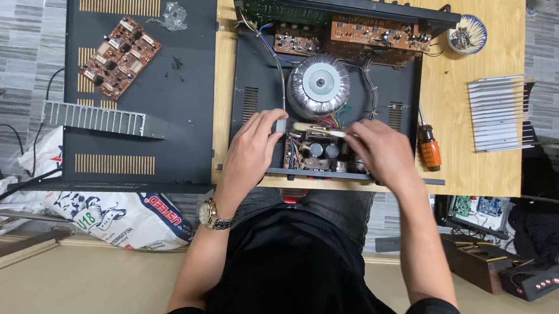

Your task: Cleaning dust from the internal components of an amplifier using a brush and repositioning a heatsink

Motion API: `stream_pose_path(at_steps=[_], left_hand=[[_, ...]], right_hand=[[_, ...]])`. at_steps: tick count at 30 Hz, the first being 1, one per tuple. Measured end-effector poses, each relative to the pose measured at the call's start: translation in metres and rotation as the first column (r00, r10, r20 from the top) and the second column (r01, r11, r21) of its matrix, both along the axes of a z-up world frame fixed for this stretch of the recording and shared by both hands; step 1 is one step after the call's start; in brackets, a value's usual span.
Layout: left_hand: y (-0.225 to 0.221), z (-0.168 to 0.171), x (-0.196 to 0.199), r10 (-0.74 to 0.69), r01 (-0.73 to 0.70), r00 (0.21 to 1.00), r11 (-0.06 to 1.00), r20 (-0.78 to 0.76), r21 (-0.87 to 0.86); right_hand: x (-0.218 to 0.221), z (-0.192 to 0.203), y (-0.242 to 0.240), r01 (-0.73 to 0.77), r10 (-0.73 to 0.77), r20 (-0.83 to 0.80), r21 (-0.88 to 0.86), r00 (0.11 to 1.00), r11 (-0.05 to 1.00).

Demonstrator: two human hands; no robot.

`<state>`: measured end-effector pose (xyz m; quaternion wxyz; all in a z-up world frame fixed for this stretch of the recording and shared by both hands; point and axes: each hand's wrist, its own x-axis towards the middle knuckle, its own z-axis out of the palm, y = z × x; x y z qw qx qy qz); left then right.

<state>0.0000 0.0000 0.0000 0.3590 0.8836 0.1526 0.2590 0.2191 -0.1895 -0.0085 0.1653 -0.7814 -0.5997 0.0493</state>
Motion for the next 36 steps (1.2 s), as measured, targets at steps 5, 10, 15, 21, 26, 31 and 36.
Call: stream_pose_path(at_steps=[5,10,15,21,26,31,36], left_hand=[[0.001,-0.004,0.002,-0.008,0.008,1.000,1.000,0.025,0.019],[0.000,-0.009,0.001,0.005,-0.006,1.000,0.999,0.019,0.047],[0.000,-0.003,0.001,0.004,-0.006,0.999,0.999,0.036,0.042],[0.002,-0.007,0.003,0.015,-0.016,1.000,0.997,0.018,0.073],[0.001,-0.006,0.000,-0.002,0.001,1.000,0.999,0.011,0.048],[0.000,-0.008,0.000,-0.001,0.000,1.000,0.997,0.016,0.075],[-0.001,-0.002,0.000,0.000,-0.002,1.000,0.997,0.024,0.083]], right_hand=[[0.012,0.022,-0.017,0.075,-0.076,0.053,0.010,0.996,0.997],[0.005,0.014,0.003,-0.005,0.022,-0.112,0.152,0.993,0.988],[0.003,0.026,0.008,-0.038,0.037,-0.067,-0.009,0.997,0.999],[0.017,0.026,-0.005,0.035,-0.020,-0.138,0.101,0.990,0.994],[0.006,0.011,0.018,0.008,0.018,-0.183,0.137,0.983,0.991],[-0.002,0.021,0.017,0.008,-0.006,-0.218,0.007,0.976,1.000],[0.003,0.013,0.013,0.024,-0.029,-0.171,-0.032,0.985,0.999]])
